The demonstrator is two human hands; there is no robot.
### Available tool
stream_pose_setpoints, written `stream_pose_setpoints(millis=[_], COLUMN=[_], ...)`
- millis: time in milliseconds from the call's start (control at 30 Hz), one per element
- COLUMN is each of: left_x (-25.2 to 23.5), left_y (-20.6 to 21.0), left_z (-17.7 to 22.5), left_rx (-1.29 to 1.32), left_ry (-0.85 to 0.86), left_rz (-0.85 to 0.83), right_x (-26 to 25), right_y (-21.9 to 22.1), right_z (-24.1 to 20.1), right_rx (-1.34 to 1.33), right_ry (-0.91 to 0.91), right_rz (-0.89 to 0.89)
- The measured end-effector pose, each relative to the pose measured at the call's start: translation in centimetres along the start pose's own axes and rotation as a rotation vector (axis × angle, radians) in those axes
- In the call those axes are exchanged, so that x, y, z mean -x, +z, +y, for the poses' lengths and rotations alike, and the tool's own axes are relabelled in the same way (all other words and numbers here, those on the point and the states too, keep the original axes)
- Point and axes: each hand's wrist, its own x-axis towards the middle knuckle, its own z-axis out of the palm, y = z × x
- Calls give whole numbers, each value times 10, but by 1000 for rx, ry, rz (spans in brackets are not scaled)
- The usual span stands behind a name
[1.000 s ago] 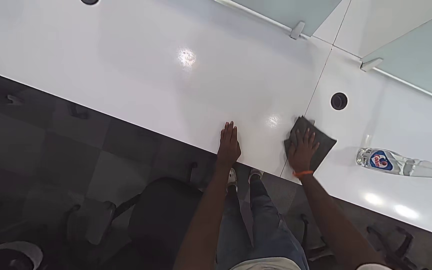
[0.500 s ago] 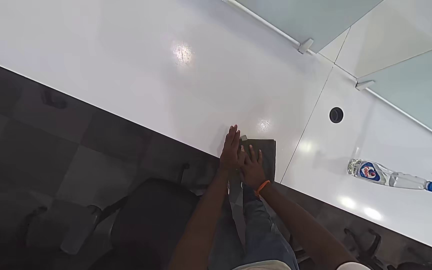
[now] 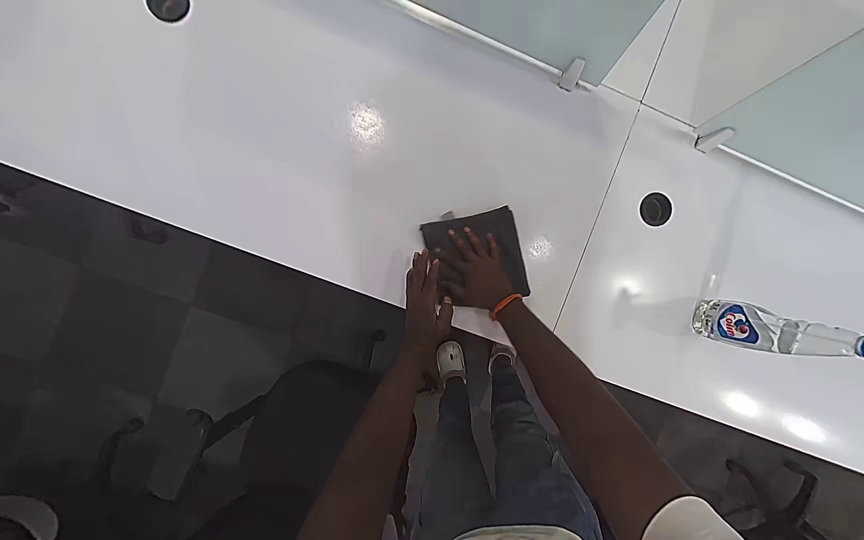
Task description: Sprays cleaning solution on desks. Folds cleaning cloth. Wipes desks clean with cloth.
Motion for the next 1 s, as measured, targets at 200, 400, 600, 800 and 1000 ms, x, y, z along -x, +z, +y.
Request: stream_pose_setpoints(millis=[200,400,600,800,1000], left_x=[-5,-1,1,-20,-50], left_y=[9,7,-16,13,23], left_z=[9,2,-13,5,51], left_rx=[-28,-14,-23,48,87], left_ry=[49,114,118,159,267], left_rz=[-84,-131,-143,-167,-282], right_x=[41,84,129,121,147], right_y=[-41,-62,-38,20,21], right_z=[96,146,128,-27,-55], right_rx=[113,117,129,115,-120], right_ry=[347,434,623,403,117], right_rz=[78,73,174,22,-82])
